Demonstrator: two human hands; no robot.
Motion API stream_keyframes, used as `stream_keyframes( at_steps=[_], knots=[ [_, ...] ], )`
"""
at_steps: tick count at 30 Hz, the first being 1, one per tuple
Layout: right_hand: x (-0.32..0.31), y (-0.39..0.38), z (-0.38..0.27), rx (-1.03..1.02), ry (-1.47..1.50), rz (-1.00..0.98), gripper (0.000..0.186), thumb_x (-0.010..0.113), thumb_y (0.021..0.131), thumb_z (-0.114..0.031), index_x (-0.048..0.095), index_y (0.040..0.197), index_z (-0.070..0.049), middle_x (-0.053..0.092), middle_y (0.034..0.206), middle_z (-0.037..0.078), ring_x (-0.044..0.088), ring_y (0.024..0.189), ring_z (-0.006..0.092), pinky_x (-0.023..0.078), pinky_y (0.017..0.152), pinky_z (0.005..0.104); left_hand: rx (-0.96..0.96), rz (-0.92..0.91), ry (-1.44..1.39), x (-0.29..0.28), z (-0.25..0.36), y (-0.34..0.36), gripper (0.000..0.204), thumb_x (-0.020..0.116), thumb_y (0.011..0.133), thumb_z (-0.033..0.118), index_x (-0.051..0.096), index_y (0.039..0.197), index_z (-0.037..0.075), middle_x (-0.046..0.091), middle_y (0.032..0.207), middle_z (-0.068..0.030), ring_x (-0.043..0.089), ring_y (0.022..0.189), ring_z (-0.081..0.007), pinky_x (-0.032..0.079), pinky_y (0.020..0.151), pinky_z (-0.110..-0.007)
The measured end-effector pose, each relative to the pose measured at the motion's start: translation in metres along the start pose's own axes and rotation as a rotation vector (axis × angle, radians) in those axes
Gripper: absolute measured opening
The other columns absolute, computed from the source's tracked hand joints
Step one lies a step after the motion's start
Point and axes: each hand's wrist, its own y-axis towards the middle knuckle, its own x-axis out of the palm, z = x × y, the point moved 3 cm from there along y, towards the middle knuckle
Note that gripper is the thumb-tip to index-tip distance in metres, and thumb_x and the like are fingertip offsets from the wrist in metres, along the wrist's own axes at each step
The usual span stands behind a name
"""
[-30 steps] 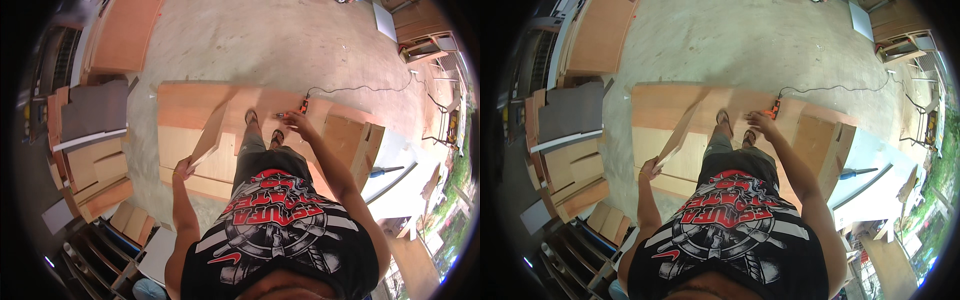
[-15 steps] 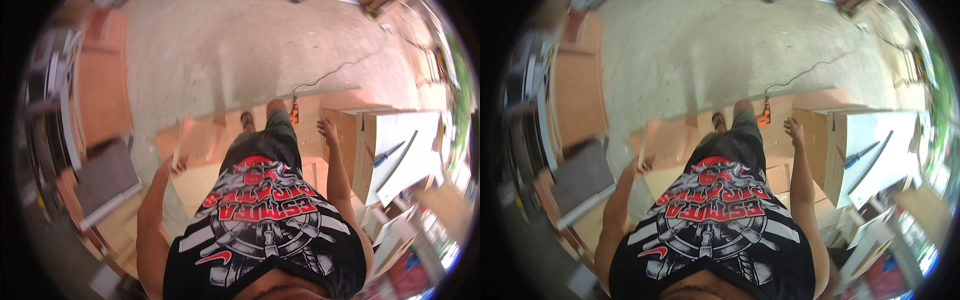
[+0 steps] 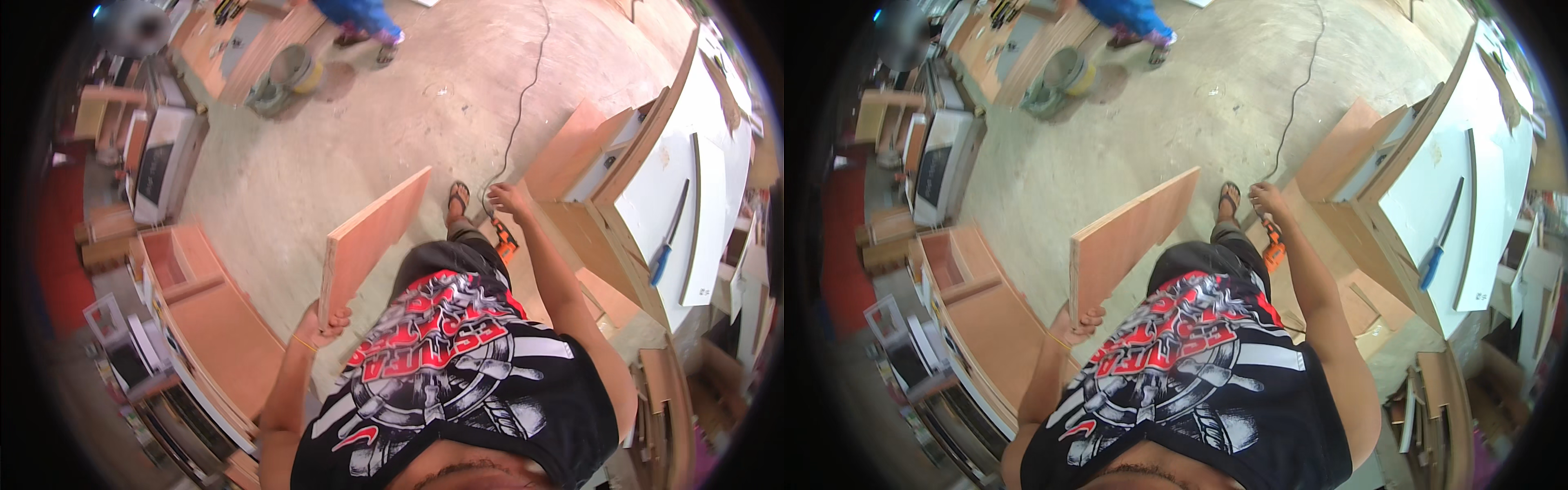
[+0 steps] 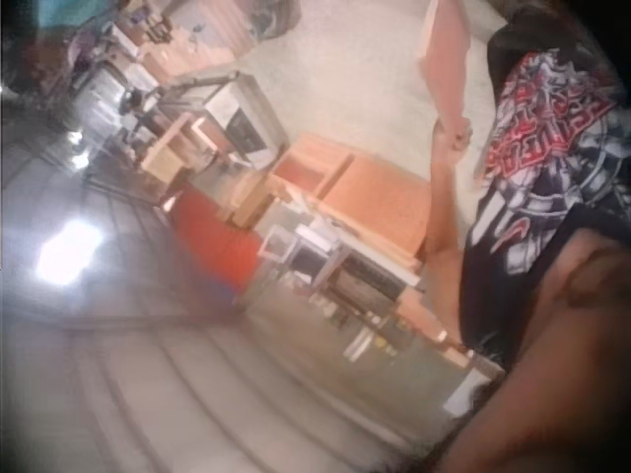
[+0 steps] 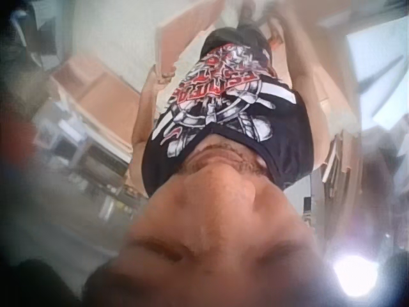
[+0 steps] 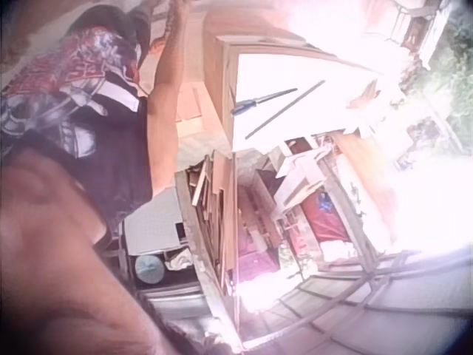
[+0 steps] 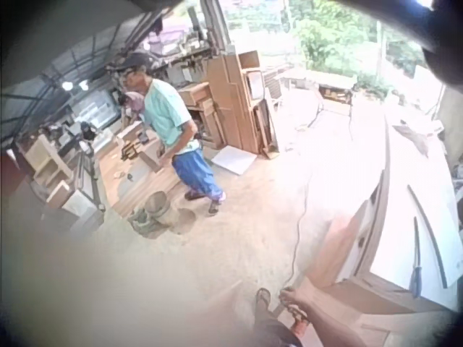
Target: The person picks up a large sheet of plywood, carries it to a table saw, and cuts it into smaller pieces. The person then picks up a smaller white board and cuts it on the table saw.
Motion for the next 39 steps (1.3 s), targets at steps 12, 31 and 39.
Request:
stream_keyframes(
  at_steps=[12,31,39],
  knots=[
    [0.125,0.115,-0.296,0.004,1.440,-0.512,0.112,0.053,0.083,-0.083,0.026,0.158,-0.003,0.033,0.160,0.018,0.027,0.150,0.0335,0.027,0.118,0.0604,-0.164,-0.645,-0.056,0.232,0.178,0.043,0.077,0.048,0.104,0.041,0.008,0.161,0.005,0.052,0.085,-0.0121,0.056,0.056,-0.0189,0.047,0.040,-0.029],
    [-0.211,0.196,-0.546,-0.823,0.893,0.934,0.073,0.043,0.102,-0.062,0.050,0.134,0.004,0.062,0.126,0.014,0.061,0.115,0.0211,0.053,0.097,0.0335,1.673,-0.051,1.601,0.578,0.464,0.349,0.054,0.050,0.105,0.021,0.039,0.150,-0.006,0.044,0.152,-0.0252,0.041,0.142,-0.0378,0.032,0.117,-0.044],
    [-0.323,0.189,-0.583,-0.973,0.787,1.278,0.073,0.043,0.103,-0.061,0.053,0.130,0.006,0.062,0.119,0.014,0.059,0.108,0.0195,0.050,0.092,0.0334,1.774,-0.823,1.822,0.796,0.418,0.452,0.060,0.050,0.103,0.014,0.028,0.155,-0.005,0.036,0.157,-0.0265,0.039,0.143,-0.0421,0.034,0.117,-0.046]
  ],
)
